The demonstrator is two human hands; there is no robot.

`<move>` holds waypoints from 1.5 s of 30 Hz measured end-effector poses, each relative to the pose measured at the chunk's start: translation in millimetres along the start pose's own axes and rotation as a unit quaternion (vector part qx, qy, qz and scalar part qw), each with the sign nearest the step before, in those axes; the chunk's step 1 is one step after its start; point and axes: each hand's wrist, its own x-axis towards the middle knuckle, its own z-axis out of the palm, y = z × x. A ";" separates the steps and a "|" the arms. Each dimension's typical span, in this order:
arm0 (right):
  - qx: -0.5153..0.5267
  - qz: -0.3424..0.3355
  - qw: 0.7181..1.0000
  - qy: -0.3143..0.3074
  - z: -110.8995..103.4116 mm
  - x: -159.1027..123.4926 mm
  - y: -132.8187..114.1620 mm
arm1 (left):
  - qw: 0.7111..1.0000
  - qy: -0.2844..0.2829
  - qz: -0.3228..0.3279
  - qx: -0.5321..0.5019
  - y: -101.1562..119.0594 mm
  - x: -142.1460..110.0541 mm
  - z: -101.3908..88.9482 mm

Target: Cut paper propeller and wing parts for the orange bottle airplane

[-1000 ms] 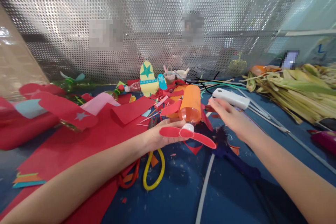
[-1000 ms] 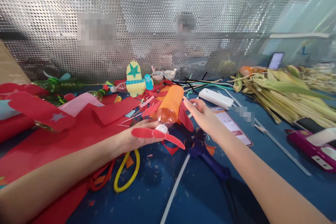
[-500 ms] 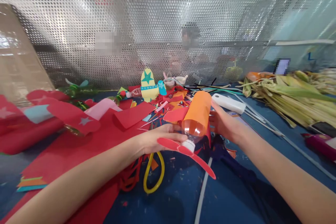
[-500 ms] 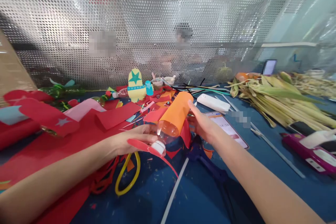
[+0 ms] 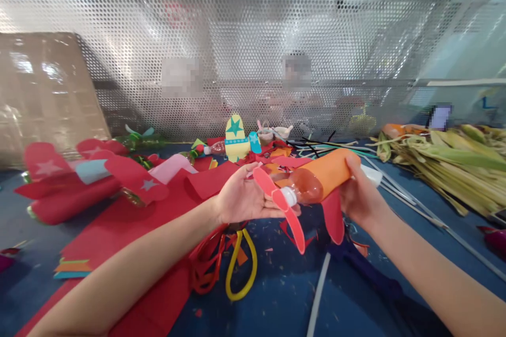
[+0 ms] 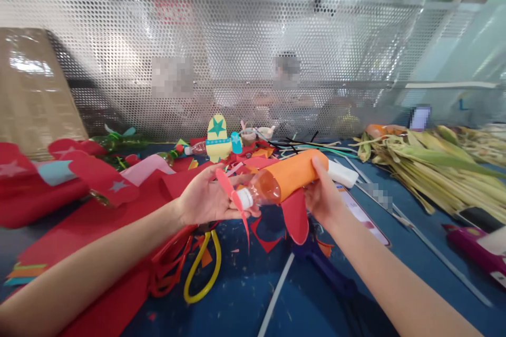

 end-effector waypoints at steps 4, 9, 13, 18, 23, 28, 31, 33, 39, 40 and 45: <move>0.014 0.015 1.000 0.020 -2.6 1.9 -0.6 | 0.997 -0.005 0.069 0.015 -8.8 0.4 1.4; 0.022 0.039 0.998 0.036 1.3 -2.7 0.2 | 0.985 0.078 0.148 0.052 -24.6 5.3 0.1; 0.038 0.044 0.997 0.045 4.7 -4.8 3.1 | 0.981 0.077 0.169 0.052 -27.9 8.7 -3.8; 0.065 -0.016 0.997 0.050 1.8 -0.2 8.5 | 0.972 0.142 0.187 0.020 -17.9 9.9 -10.9; 0.094 -0.081 0.991 0.050 0.2 2.6 14.2 | 0.960 0.222 0.173 -0.012 -3.9 11.8 -15.5; 0.117 -0.082 0.989 0.042 5.5 -1.8 15.0 | 0.954 0.243 0.172 -0.027 2.7 11.8 -15.9; 0.131 -0.076 0.988 0.035 9.1 -5.9 12.7 | 0.951 0.254 0.175 -0.032 5.6 10.8 -17.2; 0.140 -0.070 0.987 0.030 10.7 -7.8 11.0 | 0.950 0.257 0.173 -0.031 7.2 10.0 -18.9; 0.156 -0.060 0.985 0.044 11.5 -6.6 9.5 | 0.955 0.245 0.166 -0.022 7.5 7.3 -22.7; 0.157 -0.060 0.985 0.046 11.4 -6.1 9.6 | 0.956 0.240 0.167 -0.020 7.0 6.9 -22.7; 0.158 -0.057 0.984 0.052 11.1 -6.1 8.8 | 0.957 0.221 0.190 -0.010 2.8 7.1 -23.1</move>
